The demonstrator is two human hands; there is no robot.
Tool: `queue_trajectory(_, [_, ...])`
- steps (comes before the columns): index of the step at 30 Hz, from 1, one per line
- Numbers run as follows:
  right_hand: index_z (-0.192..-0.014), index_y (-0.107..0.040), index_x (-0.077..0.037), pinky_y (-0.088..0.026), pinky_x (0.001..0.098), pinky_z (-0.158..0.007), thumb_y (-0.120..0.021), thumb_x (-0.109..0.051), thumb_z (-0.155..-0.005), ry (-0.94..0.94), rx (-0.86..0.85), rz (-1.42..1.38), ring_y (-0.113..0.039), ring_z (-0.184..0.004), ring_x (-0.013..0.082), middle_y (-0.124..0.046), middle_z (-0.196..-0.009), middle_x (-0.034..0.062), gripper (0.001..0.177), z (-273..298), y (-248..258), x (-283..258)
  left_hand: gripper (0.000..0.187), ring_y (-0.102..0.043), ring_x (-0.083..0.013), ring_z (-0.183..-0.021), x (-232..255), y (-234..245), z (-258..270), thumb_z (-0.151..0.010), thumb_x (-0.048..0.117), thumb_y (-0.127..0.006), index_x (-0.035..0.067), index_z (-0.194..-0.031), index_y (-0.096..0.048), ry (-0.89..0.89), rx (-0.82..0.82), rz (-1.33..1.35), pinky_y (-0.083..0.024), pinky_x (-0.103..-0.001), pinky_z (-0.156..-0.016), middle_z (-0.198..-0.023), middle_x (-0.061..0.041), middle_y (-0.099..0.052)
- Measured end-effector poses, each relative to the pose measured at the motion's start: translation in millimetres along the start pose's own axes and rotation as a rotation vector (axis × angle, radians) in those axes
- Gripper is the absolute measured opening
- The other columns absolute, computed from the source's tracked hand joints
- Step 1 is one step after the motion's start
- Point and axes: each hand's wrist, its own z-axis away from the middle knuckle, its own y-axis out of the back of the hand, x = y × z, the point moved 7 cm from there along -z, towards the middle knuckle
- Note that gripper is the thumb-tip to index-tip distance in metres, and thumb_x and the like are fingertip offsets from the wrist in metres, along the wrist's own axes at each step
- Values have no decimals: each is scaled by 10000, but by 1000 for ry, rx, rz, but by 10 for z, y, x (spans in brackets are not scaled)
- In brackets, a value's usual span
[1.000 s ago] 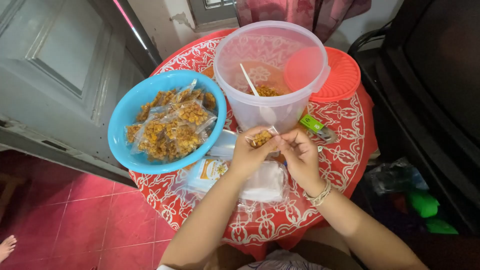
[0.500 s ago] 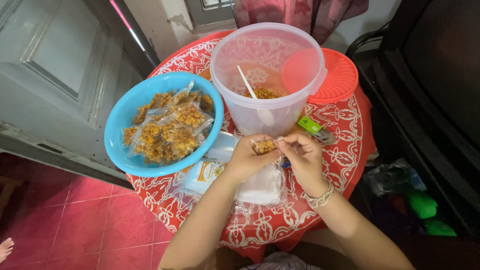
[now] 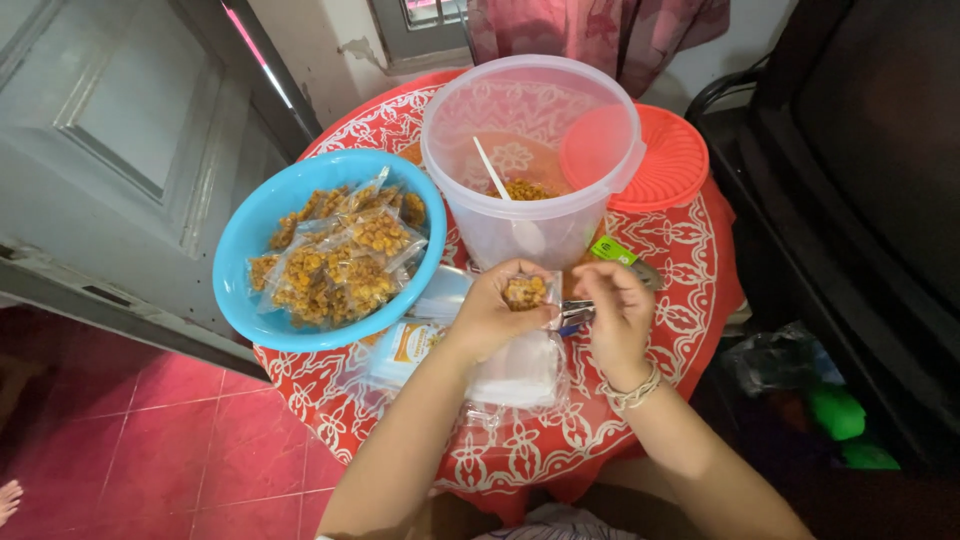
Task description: Packing fried chips from a large container into small plastic bags using a spoon and hands.
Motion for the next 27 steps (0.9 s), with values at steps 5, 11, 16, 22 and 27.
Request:
queue_trajectory(5, [-998,-782,-66,-519,347,-807,-789,-90,-821,249,-259,317,-657,-826,248,-710,-815,108,179,-56,47,-278,428,-676,-73,-664,-161,74,-45,-656,-62,-874,-9,-1036,-684,3,-8,41,-596,-190,-591,-774,-14,-668])
queue_trajectory(11, [-1226,-660,-8,-487,544,-940,-771,-228,-861,371,-769,750,-669,-1059,454,-706,-1096,247,440,115,-22,-210,409,-692,-112,-623,-170,56,-78,-663,-89,-872,-13,-1011,-670,17,-49,93,-624,-230,-558,-734,-42,-659])
queue_trajectory(16, [-1213,-658,9,-514,521,-950,-764,-236,-880,427,-790,883,-681,-1052,456,-700,-1082,249,427,116,37,-23,403,-695,-115,-614,-163,46,-33,-663,-106,-860,-21,-1006,-667,13,-63,82,-629,-241,-556,-726,-41,-656])
queue_trajectory(22, [-1406,-486,-53,-461,290,-606,-406,-295,-1077,-141,-598,229,-576,-698,187,-619,-877,119,417,-194,340,434,433,-659,-80,-655,-94,97,-34,-646,-34,-865,6,-1046,-706,-8,-24,-53,-587,-194,-594,-761,-21,-667])
queue_trajectory(27, [-796,-761,-183,-343,212,-386,57,-617,-1041,-42,-348,365,-434,-367,138,-476,-416,6,958,-321,73,318,466,-650,-92,-678,-51,84,-24,-608,34,-881,75,-1051,-741,-18,30,-213,-564,-201,-617,-760,-42,-688])
